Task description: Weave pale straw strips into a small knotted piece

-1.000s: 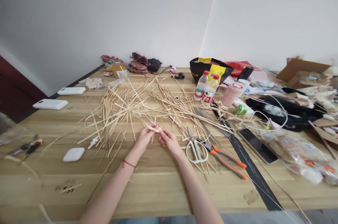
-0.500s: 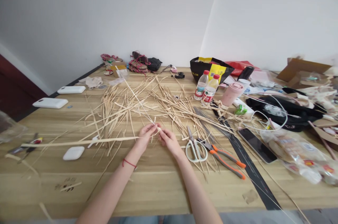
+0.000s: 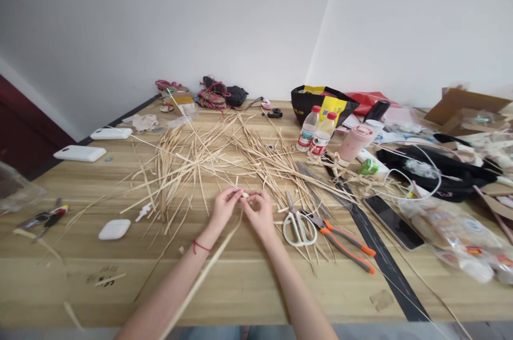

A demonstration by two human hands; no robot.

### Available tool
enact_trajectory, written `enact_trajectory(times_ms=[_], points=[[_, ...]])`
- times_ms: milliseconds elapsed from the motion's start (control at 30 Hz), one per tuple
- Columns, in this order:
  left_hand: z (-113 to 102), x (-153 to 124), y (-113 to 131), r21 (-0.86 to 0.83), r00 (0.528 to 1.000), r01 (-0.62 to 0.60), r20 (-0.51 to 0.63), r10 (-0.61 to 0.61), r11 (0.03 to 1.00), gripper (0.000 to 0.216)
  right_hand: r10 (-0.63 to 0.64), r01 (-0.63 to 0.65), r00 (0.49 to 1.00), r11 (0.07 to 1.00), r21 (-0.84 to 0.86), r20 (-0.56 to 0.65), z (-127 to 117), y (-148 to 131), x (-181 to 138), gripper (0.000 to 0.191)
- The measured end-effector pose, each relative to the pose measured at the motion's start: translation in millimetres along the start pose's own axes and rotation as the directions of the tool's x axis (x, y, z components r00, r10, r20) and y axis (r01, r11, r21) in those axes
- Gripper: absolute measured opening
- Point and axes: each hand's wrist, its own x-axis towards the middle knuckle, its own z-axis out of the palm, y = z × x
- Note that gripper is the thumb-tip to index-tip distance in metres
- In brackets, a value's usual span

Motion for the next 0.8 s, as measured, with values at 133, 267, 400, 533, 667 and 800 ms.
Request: enact_trajectory(times_ms=[133,267,400,533,667,800], points=[[-1.0,-0.1,-2.1,-0.034,0.999,0.034,-0.018,-0.034,0.999,0.025,0.041,-0.048,0.995,0.996,0.071,0.096,-0.6,3.0,0.6,0.016],[-3.6,0.6,-2.1,-0.071,0.997,0.07,-0.028,-0.072,0.995,0.026,0.022,-0.05,0.984,0.987,0.152,0.179,-1.5,2.0,1.1,0.015],[-4.7,1.4,-2.6,-0.123,0.994,0.089,-0.048,-0.095,0.988,0.026,0.002,-0.05,0.978,0.973,0.224,0.208,0.5,5.1,2.8,0.013],[-5.3,2.7,-4.8,-0.107,0.996,0.052,-0.062,-0.059,0.993,0.028,-0.004,-0.043,0.979,0.974,0.223,0.203,2.1,9.2,3.1,0.012],[-6.0,4.2,-6.1,-0.057,0.995,-0.018,-0.095,0.013,0.998,0.027,-0.009,-0.026,0.981,0.984,0.175,0.195,1.1,9.5,2.7,0.012],[-7.7,5.7,-7.8,-0.089,0.995,-0.021,-0.101,0.012,0.996,0.026,-0.012,-0.019,0.976,0.99,0.138,0.219,-0.7,7.5,4.1,0.014]])
